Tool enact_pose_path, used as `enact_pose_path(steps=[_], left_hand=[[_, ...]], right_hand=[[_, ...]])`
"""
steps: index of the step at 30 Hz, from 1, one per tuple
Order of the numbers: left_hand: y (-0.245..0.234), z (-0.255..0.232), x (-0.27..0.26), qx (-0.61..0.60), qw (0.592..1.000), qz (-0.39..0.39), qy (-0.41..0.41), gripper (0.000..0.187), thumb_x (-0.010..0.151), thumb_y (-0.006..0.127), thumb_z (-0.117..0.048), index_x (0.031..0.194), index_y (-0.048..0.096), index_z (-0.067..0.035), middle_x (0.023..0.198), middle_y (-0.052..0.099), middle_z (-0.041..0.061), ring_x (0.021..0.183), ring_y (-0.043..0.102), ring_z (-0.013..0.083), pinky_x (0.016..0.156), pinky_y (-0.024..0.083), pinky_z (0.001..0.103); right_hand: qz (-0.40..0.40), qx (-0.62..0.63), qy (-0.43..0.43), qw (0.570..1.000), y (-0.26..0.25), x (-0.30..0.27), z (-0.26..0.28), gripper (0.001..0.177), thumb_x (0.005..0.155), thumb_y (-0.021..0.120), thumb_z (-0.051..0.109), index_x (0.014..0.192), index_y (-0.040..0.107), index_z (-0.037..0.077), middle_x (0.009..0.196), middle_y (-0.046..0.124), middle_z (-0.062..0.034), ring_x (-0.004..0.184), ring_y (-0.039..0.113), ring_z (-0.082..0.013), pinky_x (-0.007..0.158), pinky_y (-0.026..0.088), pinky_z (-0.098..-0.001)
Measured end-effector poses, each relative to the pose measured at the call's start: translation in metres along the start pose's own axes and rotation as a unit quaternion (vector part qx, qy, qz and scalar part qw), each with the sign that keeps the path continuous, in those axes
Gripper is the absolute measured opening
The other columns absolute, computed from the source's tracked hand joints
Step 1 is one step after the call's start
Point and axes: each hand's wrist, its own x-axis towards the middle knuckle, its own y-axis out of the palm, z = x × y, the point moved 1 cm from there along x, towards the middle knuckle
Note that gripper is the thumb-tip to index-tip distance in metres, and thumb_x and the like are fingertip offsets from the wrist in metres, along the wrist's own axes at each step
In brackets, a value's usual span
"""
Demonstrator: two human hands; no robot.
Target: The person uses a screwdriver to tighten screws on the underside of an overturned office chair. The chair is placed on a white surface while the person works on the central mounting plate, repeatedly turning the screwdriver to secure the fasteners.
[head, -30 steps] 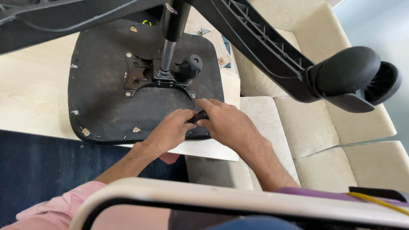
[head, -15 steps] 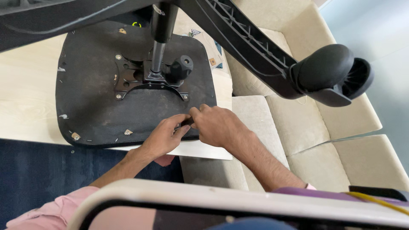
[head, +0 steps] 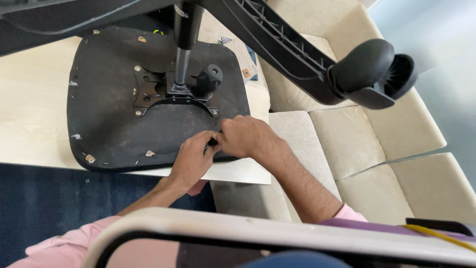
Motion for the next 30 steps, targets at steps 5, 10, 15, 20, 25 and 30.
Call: enact_pose_path(steps=[5,10,15,20,25,30], left_hand=[[0.003,0.013,0.001,-0.02,0.998,0.043,-0.052,0.026,0.092,0.071,-0.016,0.113,0.069,-0.001,0.103,0.076,0.013,0.093,0.075,0.0282,0.08,0.059,0.043],[0.003,0.04,-0.009,0.041,0.991,0.094,-0.082,0.029,0.092,0.07,-0.02,0.116,0.071,-0.004,0.106,0.076,0.013,0.101,0.072,0.0293,0.091,0.056,0.046],[0.005,0.057,-0.016,0.148,0.988,0.042,-0.008,0.032,0.09,0.07,-0.02,0.117,0.071,-0.001,0.111,0.074,0.019,0.106,0.07,0.037,0.094,0.054,0.048],[0.006,0.058,-0.013,0.146,0.986,0.064,-0.053,0.03,0.095,0.065,-0.025,0.113,0.074,-0.003,0.106,0.076,0.017,0.097,0.073,0.0356,0.09,0.056,0.047],[0.006,0.051,-0.009,0.171,0.982,0.056,-0.056,0.031,0.096,0.065,-0.03,0.105,0.075,-0.002,0.098,0.076,0.019,0.091,0.072,0.0384,0.084,0.057,0.049],[0.011,0.055,-0.001,0.228,0.965,0.095,-0.087,0.028,0.099,0.062,-0.03,0.101,0.074,-0.004,0.089,0.076,0.019,0.085,0.074,0.0371,0.079,0.059,0.047]], right_hand=[[-0.031,-0.006,-0.065,0.997,0.003,-0.011,0.0,0.043,0.092,0.065,0.04,0.121,0.066,0.009,0.101,0.071,-0.0213,0.089,0.074,-0.0366,0.075,0.06,-0.0488],[0.013,-0.063,-0.088,0.994,0.0,-0.015,0.004,0.034,0.095,0.066,0.029,0.123,0.065,0.01,0.097,0.073,-0.0176,0.09,0.074,-0.0324,0.077,0.061,-0.0456],[0.037,-0.048,-0.063,0.996,-0.001,-0.01,0.009,0.033,0.095,0.065,0.031,0.119,0.068,0.008,0.09,0.076,-0.0168,0.086,0.076,-0.0303,0.079,0.06,-0.0452],[0.037,-0.015,-0.025,0.999,0.0,0.003,0.004,0.037,0.099,0.056,0.036,0.101,0.073,0.004,0.083,0.076,-0.0226,0.081,0.077,-0.0335,0.079,0.061,-0.0475],[-0.065,0.064,0.027,0.995,0.009,0.015,0.008,0.049,0.102,0.051,0.038,0.085,0.075,-0.001,0.08,0.072,-0.027,0.079,0.073,-0.0435,0.077,0.06,-0.053],[-0.016,0.065,0.045,0.997,0.008,0.023,0.018,0.048,0.103,0.048,0.037,0.09,0.076,0.0,0.088,0.076,-0.0254,0.085,0.078,-0.0393,0.081,0.062,-0.0493]])
